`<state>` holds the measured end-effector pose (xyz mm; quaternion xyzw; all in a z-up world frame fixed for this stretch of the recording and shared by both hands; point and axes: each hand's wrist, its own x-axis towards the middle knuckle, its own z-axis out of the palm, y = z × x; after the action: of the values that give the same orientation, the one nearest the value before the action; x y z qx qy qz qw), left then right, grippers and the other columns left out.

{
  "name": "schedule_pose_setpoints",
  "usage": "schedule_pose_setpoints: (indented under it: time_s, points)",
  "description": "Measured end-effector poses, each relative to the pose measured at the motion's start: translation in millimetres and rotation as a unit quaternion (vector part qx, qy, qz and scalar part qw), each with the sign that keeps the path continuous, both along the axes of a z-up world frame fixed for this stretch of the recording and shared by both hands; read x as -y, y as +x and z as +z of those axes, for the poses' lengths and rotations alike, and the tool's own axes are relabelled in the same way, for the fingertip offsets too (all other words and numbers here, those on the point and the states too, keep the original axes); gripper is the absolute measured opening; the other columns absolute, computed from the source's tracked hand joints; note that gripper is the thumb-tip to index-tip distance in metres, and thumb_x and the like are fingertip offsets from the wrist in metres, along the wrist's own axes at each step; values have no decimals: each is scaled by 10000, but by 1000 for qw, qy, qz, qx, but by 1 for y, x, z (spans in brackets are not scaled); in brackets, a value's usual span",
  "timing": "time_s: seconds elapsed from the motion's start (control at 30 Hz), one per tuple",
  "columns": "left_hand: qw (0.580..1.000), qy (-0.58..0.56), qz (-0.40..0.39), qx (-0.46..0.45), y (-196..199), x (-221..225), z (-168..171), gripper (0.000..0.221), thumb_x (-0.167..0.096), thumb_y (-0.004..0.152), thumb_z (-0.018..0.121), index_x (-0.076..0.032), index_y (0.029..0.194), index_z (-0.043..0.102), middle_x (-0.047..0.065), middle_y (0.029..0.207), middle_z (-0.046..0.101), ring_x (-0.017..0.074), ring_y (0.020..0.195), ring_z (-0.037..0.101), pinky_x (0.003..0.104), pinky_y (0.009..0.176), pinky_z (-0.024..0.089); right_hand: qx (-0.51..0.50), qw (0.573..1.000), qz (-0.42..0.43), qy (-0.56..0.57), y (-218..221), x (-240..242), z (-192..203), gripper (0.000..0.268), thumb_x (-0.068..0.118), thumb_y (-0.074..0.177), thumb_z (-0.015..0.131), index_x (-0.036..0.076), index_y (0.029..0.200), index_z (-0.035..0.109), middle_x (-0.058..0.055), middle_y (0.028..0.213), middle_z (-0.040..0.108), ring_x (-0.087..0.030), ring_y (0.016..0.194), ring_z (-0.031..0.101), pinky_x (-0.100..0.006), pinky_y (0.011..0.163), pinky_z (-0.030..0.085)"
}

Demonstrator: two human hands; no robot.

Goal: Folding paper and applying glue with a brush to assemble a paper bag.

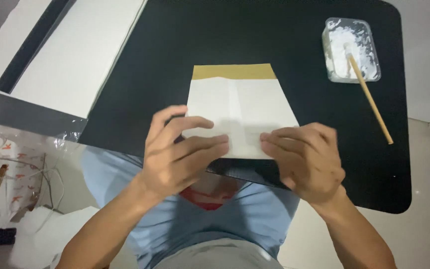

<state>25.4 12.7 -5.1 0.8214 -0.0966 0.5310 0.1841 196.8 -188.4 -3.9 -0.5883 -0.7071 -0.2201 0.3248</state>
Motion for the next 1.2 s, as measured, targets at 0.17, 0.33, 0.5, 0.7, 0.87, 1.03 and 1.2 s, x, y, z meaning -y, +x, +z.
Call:
schedule_pose_setpoints:
  time_s: [0.17, 0.33, 0.5, 0.7, 0.87, 1.03, 1.2]
  points:
    - [991, -14, 17, -135, -9, 1, 5, 165, -64, 868, 755, -130, 1016, 782, -7, 957, 805, 254, 1090, 649, 592, 1120, 266, -13, 989, -149, -19, -12, -1, 1, 137, 88, 889, 762, 147, 1004, 807, 38, 970, 785, -164, 976, 549, -467, 969, 245]
    - [991, 1, 21, -130, -9, -1, 10, 156, -77, 863, 745, -125, 1008, 776, -23, 998, 789, 241, 1034, 650, 596, 1105, 290, 7, 988, -152, -15, -18, -9, 15, 118, 76, 886, 802, 153, 975, 804, 40, 969, 782, -167, 945, 543, -470, 945, 234]
    - [990, 6, 20, -139, -6, 2, 2, 158, -114, 881, 711, -128, 1016, 792, -23, 1007, 786, 225, 1025, 637, 605, 1105, 308, 24, 987, -156, -16, -23, -10, 14, 10, 189, 903, 809, 187, 906, 818, 72, 953, 798, -124, 936, 561, -437, 936, 233]
    - [989, -1, 21, -143, -4, 6, 3, 117, -77, 854, 777, -110, 963, 801, -7, 970, 778, 228, 1010, 643, 585, 1106, 363, 24, 989, -144, -20, -28, -10, 10, 66, 182, 903, 817, 220, 955, 804, 84, 1042, 791, -142, 953, 563, -447, 944, 226]
    - [990, 1, 30, -137, -2, 11, -3, 129, -101, 839, 805, -140, 962, 806, -39, 962, 778, 203, 1000, 634, 563, 1099, 357, 40, 992, -118, 0, -31, -17, 9, 62, 219, 937, 752, 227, 992, 777, 105, 1067, 772, -109, 923, 521, -419, 918, 226]
    - [990, -4, 26, -137, -1, 10, -6, 126, -123, 833, 816, -155, 954, 801, -52, 964, 780, 195, 1009, 629, 563, 1103, 345, 36, 992, -116, -17, -32, -17, 5, 130, 220, 906, 819, 251, 1020, 764, 123, 1082, 760, -99, 917, 529, -422, 922, 227]
    - [991, 0, 23, -132, -2, 9, -3, 155, -97, 824, 822, -133, 974, 801, -38, 972, 758, 203, 979, 626, 548, 1092, 379, -15, 994, -99, -46, -35, -19, 6, 284, 157, 849, 889, 191, 1098, 757, 73, 1153, 756, -124, 1001, 626, -437, 975, 314]
